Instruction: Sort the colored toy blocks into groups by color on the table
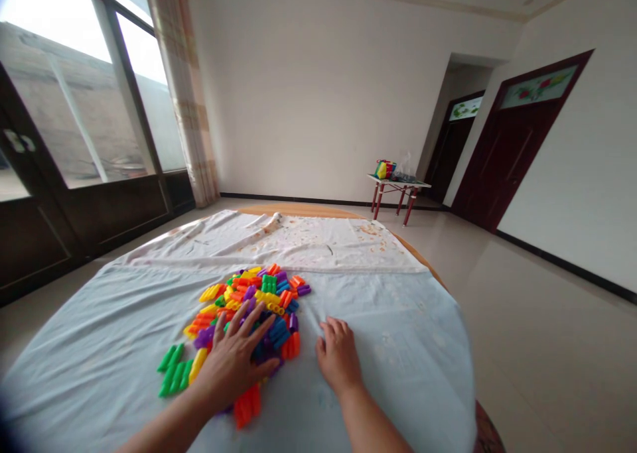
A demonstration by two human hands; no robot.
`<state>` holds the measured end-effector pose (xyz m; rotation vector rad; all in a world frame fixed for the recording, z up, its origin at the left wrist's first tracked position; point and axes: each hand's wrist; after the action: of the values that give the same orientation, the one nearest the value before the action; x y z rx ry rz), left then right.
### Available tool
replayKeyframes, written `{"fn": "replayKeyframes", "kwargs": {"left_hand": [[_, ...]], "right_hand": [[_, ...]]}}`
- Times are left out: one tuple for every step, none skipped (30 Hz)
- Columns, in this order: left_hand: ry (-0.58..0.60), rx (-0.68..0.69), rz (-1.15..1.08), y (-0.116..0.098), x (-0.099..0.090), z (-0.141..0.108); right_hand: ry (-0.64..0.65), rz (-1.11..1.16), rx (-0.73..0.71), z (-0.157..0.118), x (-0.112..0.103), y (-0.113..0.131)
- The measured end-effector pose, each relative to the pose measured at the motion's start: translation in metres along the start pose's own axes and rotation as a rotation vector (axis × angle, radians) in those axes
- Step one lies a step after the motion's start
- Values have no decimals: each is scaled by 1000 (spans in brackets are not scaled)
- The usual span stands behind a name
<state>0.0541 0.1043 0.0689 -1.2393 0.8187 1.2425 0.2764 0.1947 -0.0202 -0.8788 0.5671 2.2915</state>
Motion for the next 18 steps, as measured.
{"fn": "replayKeyframes", "kwargs": {"left_hand": [[7, 26, 2, -1, 3, -1], [4, 41, 5, 1, 5, -2], [-9, 47, 8, 5, 6, -1], [-25, 39, 14, 11, 7, 1], [-42, 19, 21, 18, 6, 3], [-54, -12, 29, 25, 5, 7], [-58, -47, 36, 32, 3, 10], [-57, -87, 40, 38, 0, 14], [-50, -123, 37, 43, -4, 17], [-36, -152, 23, 46, -8, 20], [-23, -172, -2, 49, -13, 23], [-19, -188, -34, 52, -18, 25], [-30, -209, -73, 56, -23, 27], [-59, -233, -116, 61, -28, 29], [-105, -267, -163, 68, -32, 30], [-165, -318, -215, 77, -35, 31], [-227, -383, -266, 87, -36, 31], [-280, -455, -314, 99, -36, 31]], "right_hand": [[0, 4, 6, 0, 0, 0], [4, 9, 12, 1, -1, 1], [11, 15, 17, 1, -1, 1], [17, 20, 20, 2, -2, 1], [22, 25, 22, 2, -2, 2], [23, 27, 23, 3, -3, 2], [21, 29, 25, 3, -3, 2], [17, 29, 28, 3, -3, 2], [13, 30, 30, 3, -4, 2], [8, 31, 30, 3, -4, 3], [4, 34, 29, 3, -4, 3], [0, 36, 26, 3, -3, 2], [-4, 37, 22, 2, -3, 2], [-6, 37, 18, 2, -3, 2], [-7, 35, 14, 2, -2, 1], [-7, 33, 11, 1, -2, 1], [-7, 31, 8, 1, -2, 1], [-9, 31, 6, 1, -2, 1]]}}
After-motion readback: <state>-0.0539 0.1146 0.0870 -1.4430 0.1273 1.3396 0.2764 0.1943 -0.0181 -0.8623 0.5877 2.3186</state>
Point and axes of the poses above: each hand's wrist, its own z-axis towards the middle knuckle, its own x-axis out of the palm, y = z × x, and after that the axes turned 10 degrees about -x, right-handed
